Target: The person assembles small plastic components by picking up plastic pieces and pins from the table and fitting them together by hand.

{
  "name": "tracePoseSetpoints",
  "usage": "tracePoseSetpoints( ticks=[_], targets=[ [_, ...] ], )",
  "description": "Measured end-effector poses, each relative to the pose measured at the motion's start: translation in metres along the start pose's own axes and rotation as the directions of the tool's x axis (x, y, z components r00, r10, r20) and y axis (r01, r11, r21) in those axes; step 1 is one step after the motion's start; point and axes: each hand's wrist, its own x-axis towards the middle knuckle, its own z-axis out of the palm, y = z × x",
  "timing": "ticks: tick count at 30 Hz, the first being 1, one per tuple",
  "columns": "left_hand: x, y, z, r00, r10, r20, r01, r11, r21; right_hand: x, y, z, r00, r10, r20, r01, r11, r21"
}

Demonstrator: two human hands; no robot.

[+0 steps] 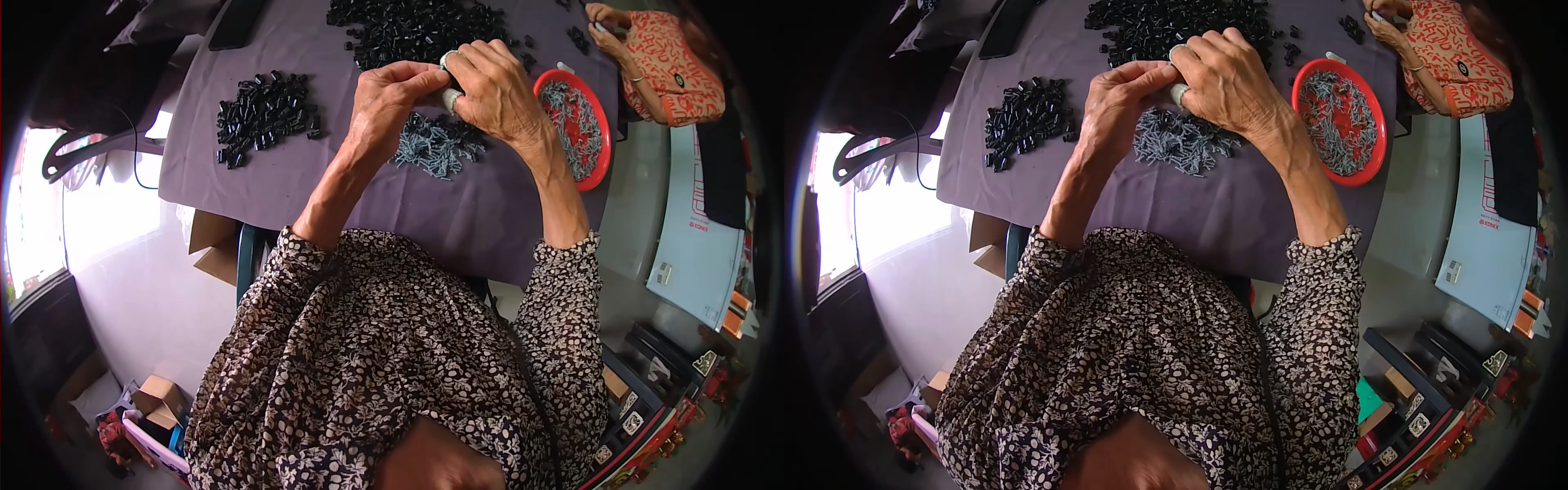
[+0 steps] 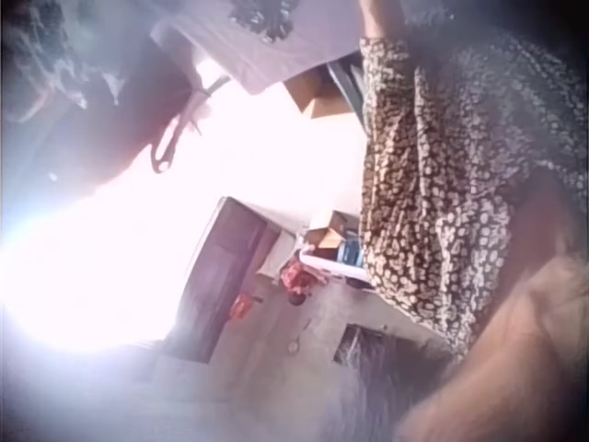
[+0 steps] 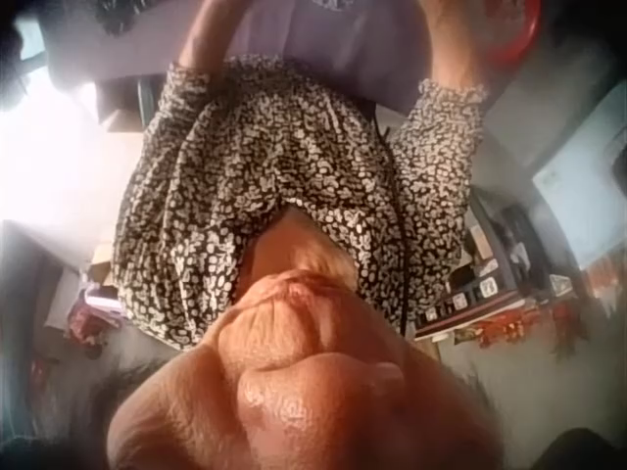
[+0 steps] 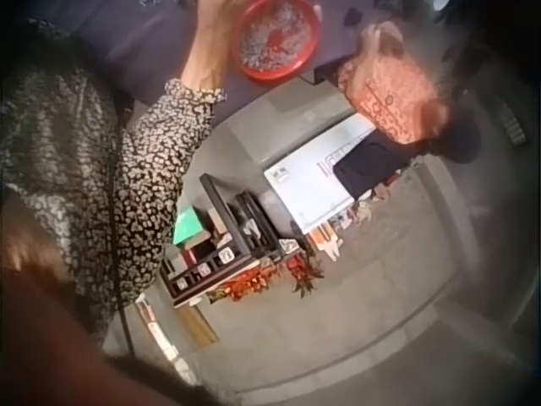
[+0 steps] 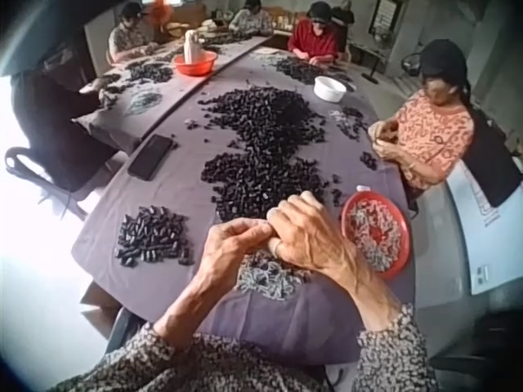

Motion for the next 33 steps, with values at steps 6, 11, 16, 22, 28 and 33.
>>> tracePoseSetpoints(
  ticks=[6, 11, 16, 22, 28, 33],
  targets=[
    [-0.002, 0.007, -0.001, 0.999, -0.014, 0.048, 0.008, 0.991, 0.131, 0.001, 0.01, 0.004, 0.996, -0.085, 0.04, 0.086, 0.995, -0.042],
    [-0.001, 0.004, -0.004, 0.997, -0.01, 0.082, -0.004, 0.987, 0.163, 0.001, 0.015, 0.014, 0.985, -0.172, 0.019, 0.173, 0.979, -0.106],
    [0.0, 0.0, -0.002, 0.998, -0.015, 0.067, 0.005, 0.989, 0.146, -0.003, 0.018, 0.019, 0.984, -0.178, -0.001, 0.178, 0.98, -0.089],
    [0.001, 0.0, -0.001, 0.997, -0.033, 0.064, 0.026, 0.994, 0.107, -0.003, 0.019, 0.017, 0.98, -0.201, -0.012, 0.2, 0.977, -0.077],
    [0.0, -0.001, -0.001, 0.997, -0.044, 0.067, 0.038, 0.996, 0.081, -0.006, 0.018, 0.021, 0.98, -0.199, -0.029, 0.195, 0.976, -0.1],
    [0.0, -0.004, -0.002, 0.999, -0.041, 0.014, 0.04, 0.995, 0.093, -0.005, 0.011, 0.019, 0.983, -0.163, -0.08, 0.15, 0.979, -0.14]
  ],
)
